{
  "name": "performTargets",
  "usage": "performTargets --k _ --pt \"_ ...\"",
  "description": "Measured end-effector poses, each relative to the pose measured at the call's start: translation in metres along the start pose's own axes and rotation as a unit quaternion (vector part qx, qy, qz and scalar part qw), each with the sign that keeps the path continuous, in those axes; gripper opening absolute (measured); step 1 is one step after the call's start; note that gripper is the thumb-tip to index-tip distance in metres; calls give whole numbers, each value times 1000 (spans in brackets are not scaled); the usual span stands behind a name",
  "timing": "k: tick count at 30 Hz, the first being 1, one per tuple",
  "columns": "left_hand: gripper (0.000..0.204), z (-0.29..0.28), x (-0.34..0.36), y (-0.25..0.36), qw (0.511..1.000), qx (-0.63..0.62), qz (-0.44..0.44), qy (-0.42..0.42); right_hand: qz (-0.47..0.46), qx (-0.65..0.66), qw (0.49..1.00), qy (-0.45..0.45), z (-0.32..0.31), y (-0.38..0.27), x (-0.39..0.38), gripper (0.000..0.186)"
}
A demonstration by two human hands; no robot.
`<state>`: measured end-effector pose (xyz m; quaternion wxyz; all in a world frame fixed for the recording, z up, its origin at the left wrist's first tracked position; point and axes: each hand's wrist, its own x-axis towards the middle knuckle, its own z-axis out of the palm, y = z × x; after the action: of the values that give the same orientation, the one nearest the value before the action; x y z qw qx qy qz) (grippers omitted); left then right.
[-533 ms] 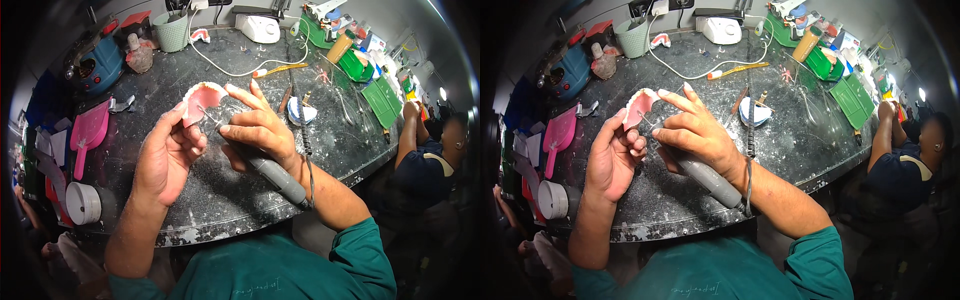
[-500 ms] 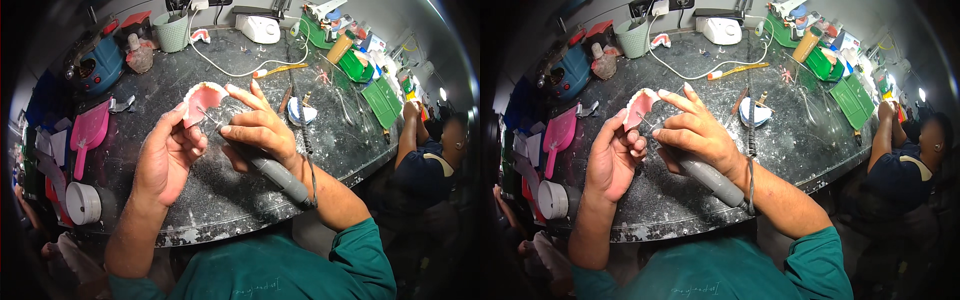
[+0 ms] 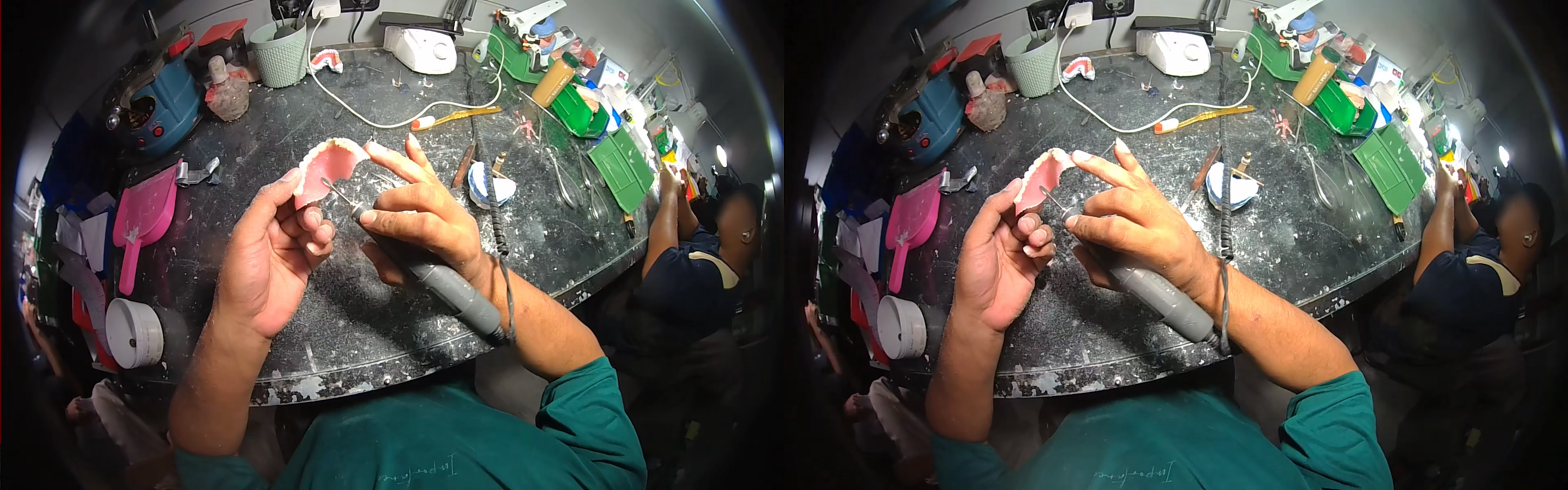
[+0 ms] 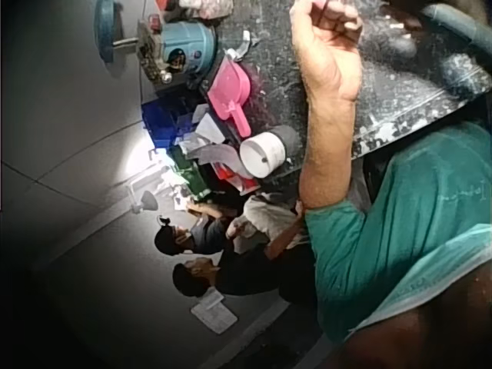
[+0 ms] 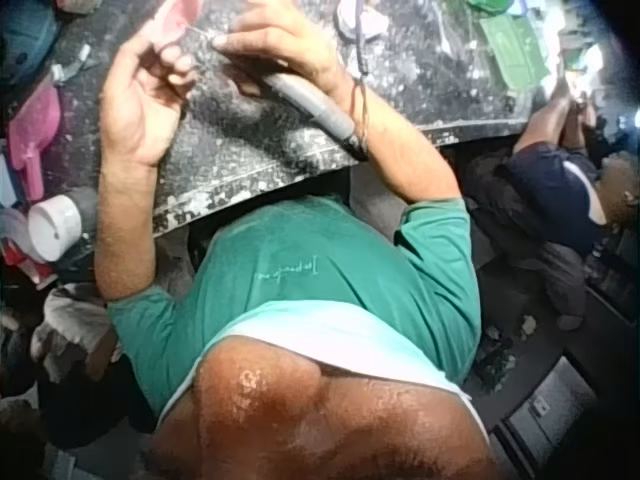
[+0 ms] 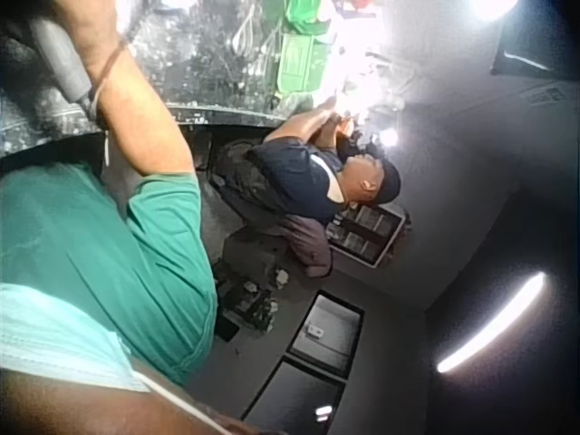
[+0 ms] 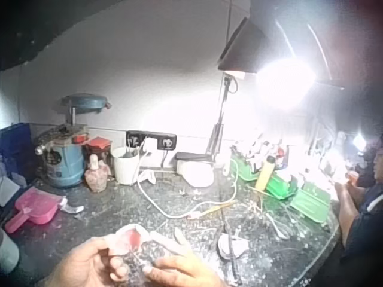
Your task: The person grinds and smooths a denture prosthesis using an electric rotary tool, shaping the palate and the edges around the teeth.
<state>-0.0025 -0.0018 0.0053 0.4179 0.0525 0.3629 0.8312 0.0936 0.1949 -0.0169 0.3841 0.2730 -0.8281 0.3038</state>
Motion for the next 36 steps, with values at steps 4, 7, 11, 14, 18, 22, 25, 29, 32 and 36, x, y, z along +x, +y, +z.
performTargets --k 4,7,11,14,18,22,25,29,32,36 --pt "23 1 -1 -2 1000 15 10 -1 18 29 999 41 4 -1 0 46" --pt "23 -1 -1 -3 1000 22 15 -8 1 13 1000 20 6 0 0 47" --pt "22 1 -3 -3 999 31 18 -13 4 10 999 47 6 1 -1 48" --pt "22 1 -3 -4 999 26 18 -10 9 -21 1000 18 2 -3 1 47" --pt "22 5 -4 -7 998 41 39 -12 -3 1 999 39 5 -5 2 47" --pt "24 6 -6 -7 997 63 47 -5 12 -27 997 66 7 -4 1 49" --pt "25 6 -6 -6 996 72 57 3 0 -26 998 50 7 -6 2 49" --pt "26 8 -8 -9 993 94 68 -8 21 -36 994 101 12 -6 1 47" --pt "26 7 -8 -9 992 103 75 -2 -7 -75 997 35 6 -4 1 49" --pt "27 10 -9 -8 988 124 87 -19 23 -31 993 108 10 -9 1 51"
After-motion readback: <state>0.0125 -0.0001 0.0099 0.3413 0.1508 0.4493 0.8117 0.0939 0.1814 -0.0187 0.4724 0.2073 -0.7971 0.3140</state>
